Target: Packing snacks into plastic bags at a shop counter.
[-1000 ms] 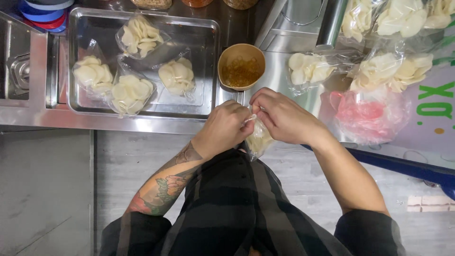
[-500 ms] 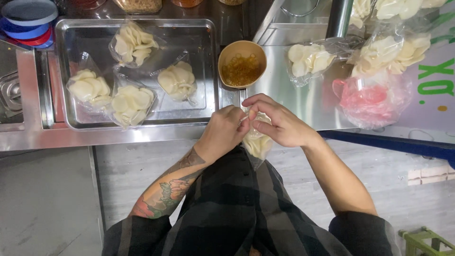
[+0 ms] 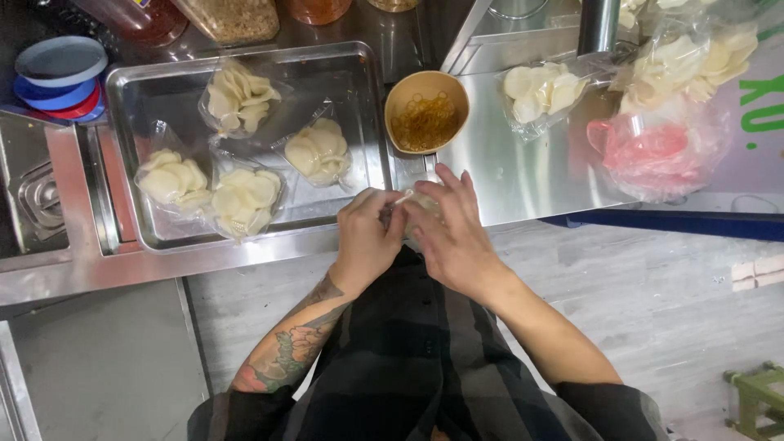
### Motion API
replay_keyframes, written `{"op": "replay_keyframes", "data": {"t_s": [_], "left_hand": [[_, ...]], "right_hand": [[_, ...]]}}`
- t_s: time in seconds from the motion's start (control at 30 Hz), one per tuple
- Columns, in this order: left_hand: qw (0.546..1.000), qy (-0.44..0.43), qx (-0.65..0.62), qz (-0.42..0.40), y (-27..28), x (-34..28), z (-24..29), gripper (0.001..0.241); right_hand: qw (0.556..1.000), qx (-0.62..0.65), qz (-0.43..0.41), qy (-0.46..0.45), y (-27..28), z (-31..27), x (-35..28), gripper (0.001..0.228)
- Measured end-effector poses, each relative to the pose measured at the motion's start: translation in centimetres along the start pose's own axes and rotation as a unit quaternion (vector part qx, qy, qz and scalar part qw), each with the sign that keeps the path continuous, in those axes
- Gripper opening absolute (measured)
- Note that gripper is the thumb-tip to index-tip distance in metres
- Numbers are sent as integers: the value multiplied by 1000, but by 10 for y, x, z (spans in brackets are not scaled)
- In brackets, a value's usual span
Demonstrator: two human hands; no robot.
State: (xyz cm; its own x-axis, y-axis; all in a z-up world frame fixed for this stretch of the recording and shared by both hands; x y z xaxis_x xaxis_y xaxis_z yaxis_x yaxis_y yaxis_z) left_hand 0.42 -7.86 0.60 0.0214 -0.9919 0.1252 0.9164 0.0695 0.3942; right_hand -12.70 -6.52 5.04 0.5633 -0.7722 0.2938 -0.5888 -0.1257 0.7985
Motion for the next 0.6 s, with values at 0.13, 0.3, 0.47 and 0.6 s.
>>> {"op": "replay_keyframes", "data": {"t_s": [0.13,0.3,0.47,0.6], "left_hand": [[999,12,29,33,22,-2,-13,13],[957,73,-7,279,108,-17,-77,14],[907,139,-154,365,162,-6,-181,14],[880,201,-241,357,174,2,-263,15]], "right_hand": [[998,7,35,48,-11,-3,0,46],[988,40,141,-52,-6,63,-22,46],[930,77,218,-284,-7,223,-72,60],[746,247,352,-509,-5,372,-126,67]]}}
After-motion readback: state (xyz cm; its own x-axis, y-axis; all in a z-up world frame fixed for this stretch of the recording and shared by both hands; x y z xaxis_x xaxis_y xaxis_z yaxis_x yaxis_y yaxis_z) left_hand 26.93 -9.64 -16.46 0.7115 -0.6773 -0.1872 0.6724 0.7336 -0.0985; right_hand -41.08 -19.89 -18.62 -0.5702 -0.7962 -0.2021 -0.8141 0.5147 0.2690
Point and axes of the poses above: each hand's wrist, its own x-axis towards the middle knuckle, its own y-axis out of the back of the hand, z = x × y, the point moved 8 cm from there along x, towards the middle knuckle, and after that the axes turned 5 degrees about y, right-handed, at the moved point
